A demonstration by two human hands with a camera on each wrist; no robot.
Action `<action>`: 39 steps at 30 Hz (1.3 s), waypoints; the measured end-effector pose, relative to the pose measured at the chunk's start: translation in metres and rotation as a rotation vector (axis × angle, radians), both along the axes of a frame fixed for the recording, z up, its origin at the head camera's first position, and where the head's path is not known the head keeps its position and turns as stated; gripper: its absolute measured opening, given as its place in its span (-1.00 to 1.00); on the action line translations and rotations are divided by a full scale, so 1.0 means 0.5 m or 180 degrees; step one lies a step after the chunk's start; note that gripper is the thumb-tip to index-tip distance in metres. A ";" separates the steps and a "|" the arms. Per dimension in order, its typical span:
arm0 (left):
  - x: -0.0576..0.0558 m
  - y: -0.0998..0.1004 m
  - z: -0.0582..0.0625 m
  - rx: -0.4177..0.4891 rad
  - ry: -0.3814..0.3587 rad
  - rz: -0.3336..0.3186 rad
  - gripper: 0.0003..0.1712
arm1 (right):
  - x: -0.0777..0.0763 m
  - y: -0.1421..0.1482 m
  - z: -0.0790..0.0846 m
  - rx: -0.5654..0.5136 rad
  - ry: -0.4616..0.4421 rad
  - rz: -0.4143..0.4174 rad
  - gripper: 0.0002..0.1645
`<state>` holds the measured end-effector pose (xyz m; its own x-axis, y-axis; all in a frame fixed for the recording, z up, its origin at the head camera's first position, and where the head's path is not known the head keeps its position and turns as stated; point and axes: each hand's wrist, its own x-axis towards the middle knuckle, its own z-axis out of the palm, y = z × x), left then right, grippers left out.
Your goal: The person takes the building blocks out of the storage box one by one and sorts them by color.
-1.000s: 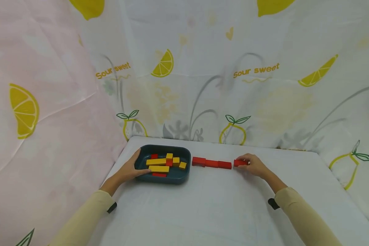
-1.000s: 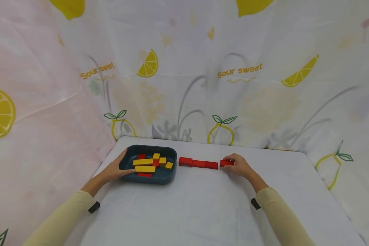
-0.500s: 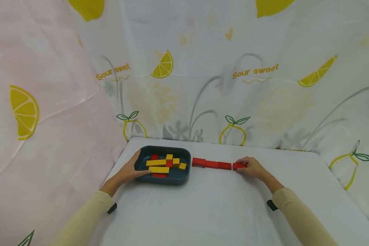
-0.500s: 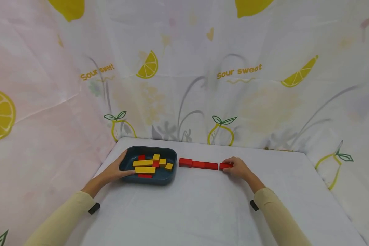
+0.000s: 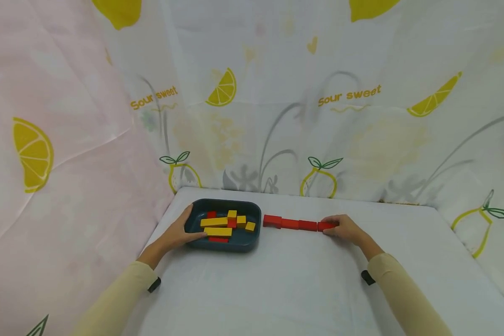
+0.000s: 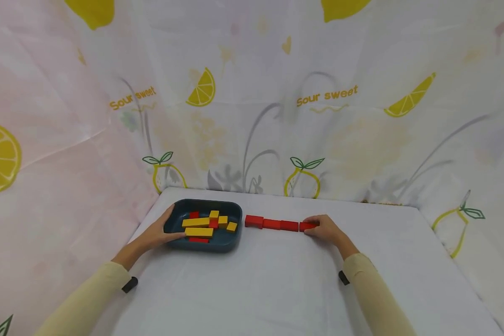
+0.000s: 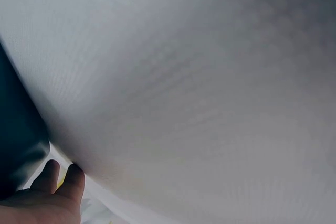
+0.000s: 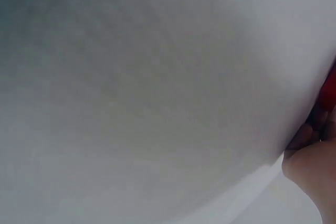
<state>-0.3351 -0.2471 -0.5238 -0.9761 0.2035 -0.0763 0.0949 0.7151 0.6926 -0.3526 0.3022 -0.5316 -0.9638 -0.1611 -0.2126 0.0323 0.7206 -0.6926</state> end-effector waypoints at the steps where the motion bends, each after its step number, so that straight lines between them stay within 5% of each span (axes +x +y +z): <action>1: 0.001 0.000 0.000 -0.0003 0.0001 0.0001 0.39 | 0.000 0.000 0.000 -0.0019 -0.0028 -0.0005 -0.45; 39: -0.004 -0.004 -0.007 -0.0089 -0.0036 0.0003 0.40 | 0.003 -0.011 0.009 -0.0180 -0.0212 -0.0097 -0.47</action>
<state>-0.3373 -0.2489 -0.5274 -0.9753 0.2003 -0.0928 0.0867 0.7342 0.6733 -0.3511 0.2965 -0.5271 -0.9524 -0.1455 -0.2678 0.1010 0.6784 -0.7277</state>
